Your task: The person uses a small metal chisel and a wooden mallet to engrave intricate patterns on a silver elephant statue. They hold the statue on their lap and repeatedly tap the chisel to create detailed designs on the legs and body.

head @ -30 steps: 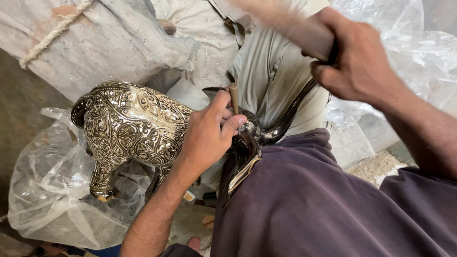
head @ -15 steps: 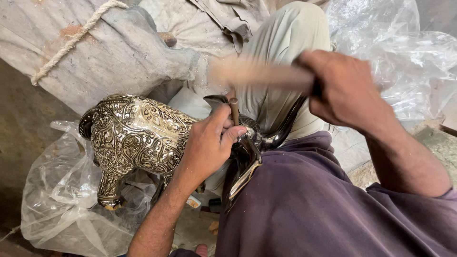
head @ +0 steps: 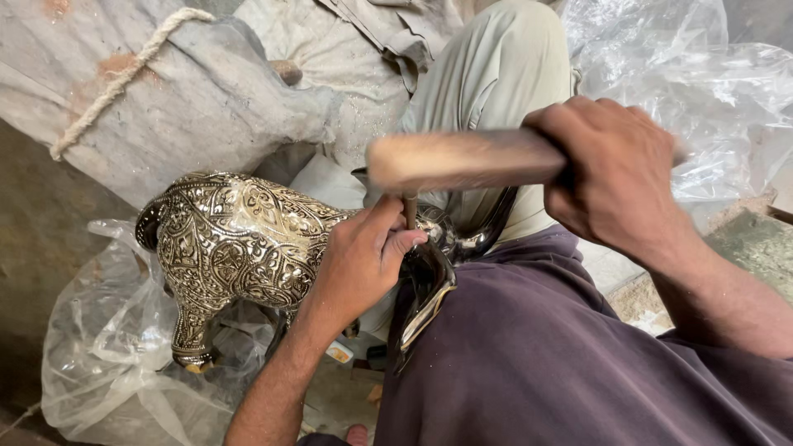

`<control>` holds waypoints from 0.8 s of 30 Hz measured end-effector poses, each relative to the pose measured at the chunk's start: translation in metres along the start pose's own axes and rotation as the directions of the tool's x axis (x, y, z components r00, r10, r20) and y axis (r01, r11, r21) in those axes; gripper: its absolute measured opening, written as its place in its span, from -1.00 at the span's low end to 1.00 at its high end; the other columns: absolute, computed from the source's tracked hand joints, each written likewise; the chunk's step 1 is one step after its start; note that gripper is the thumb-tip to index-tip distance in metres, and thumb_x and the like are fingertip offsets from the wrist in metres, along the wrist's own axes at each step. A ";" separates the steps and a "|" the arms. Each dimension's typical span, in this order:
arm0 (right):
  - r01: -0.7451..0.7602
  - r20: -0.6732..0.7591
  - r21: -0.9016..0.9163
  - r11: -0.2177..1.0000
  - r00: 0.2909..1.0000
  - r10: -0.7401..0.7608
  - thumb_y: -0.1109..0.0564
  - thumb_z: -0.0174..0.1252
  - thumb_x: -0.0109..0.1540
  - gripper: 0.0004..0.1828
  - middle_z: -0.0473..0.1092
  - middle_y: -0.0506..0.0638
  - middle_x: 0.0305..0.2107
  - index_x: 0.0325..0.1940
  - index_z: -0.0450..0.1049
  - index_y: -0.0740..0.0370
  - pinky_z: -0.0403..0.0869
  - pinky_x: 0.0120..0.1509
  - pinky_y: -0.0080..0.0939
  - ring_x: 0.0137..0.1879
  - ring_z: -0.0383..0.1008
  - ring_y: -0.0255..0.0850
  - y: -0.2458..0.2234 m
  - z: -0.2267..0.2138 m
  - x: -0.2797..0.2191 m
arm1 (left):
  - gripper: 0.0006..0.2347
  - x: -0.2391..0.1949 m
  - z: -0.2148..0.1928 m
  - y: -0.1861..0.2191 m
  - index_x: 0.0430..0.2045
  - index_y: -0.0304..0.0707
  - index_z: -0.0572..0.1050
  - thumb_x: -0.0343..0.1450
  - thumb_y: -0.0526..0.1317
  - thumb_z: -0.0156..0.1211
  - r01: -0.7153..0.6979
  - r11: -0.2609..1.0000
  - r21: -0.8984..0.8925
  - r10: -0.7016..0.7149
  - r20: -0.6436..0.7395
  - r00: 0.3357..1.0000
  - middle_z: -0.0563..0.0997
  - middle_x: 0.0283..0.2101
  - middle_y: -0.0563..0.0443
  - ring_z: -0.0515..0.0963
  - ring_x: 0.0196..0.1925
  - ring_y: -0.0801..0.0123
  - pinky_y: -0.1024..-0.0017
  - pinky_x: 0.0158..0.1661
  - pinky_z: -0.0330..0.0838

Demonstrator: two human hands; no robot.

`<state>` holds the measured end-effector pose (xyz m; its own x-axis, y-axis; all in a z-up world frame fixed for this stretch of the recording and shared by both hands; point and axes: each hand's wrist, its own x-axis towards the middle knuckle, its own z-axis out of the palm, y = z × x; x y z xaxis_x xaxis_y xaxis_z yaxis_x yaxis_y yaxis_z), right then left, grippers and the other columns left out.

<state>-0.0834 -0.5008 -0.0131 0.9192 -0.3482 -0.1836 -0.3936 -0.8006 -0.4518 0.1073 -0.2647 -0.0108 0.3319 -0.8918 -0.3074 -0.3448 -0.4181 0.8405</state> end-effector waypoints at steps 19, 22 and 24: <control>-0.513 0.224 0.138 0.847 0.849 0.478 -0.04 0.35 0.19 -0.34 0.50 0.26 -0.36 0.24 0.37 0.39 0.58 -0.26 0.04 -0.36 0.55 0.01 -0.005 0.002 -0.030 | -0.71 0.012 -0.005 0.010 -0.04 -0.34 0.44 0.42 -0.24 0.32 0.025 0.994 -0.104 -0.022 0.034 0.999 0.65 -0.32 -0.18 0.70 -0.28 -0.01 0.22 -0.34 0.51; -0.598 0.323 0.311 0.739 0.797 0.510 -0.09 0.36 0.18 -0.28 0.52 0.24 -0.24 0.25 0.30 0.38 0.63 -0.21 0.08 -0.28 0.60 0.01 0.002 0.005 -0.029 | -0.72 0.026 -0.009 0.006 -0.06 -0.31 0.46 0.41 -0.25 0.35 0.078 0.995 -0.058 -0.068 0.152 0.986 0.66 -0.38 -0.21 0.69 -0.28 -0.06 0.18 -0.34 0.49; -0.561 0.260 0.436 0.704 0.827 0.498 -0.05 0.35 0.16 -0.25 0.52 0.23 -0.20 0.32 0.29 0.35 0.63 -0.14 0.10 -0.22 0.61 0.00 0.005 0.005 -0.033 | -0.75 0.033 -0.011 0.003 -0.07 -0.29 0.46 0.42 -0.28 0.31 0.100 0.992 -0.077 -0.083 0.200 0.976 0.69 -0.39 -0.18 0.72 -0.26 0.00 0.19 -0.32 0.51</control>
<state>-0.1153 -0.4911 -0.0138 0.5670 -0.5601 -0.6040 -0.7882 -0.1557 -0.5954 0.1264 -0.2934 -0.0137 0.1767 -0.8707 -0.4591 -0.2411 -0.4905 0.8374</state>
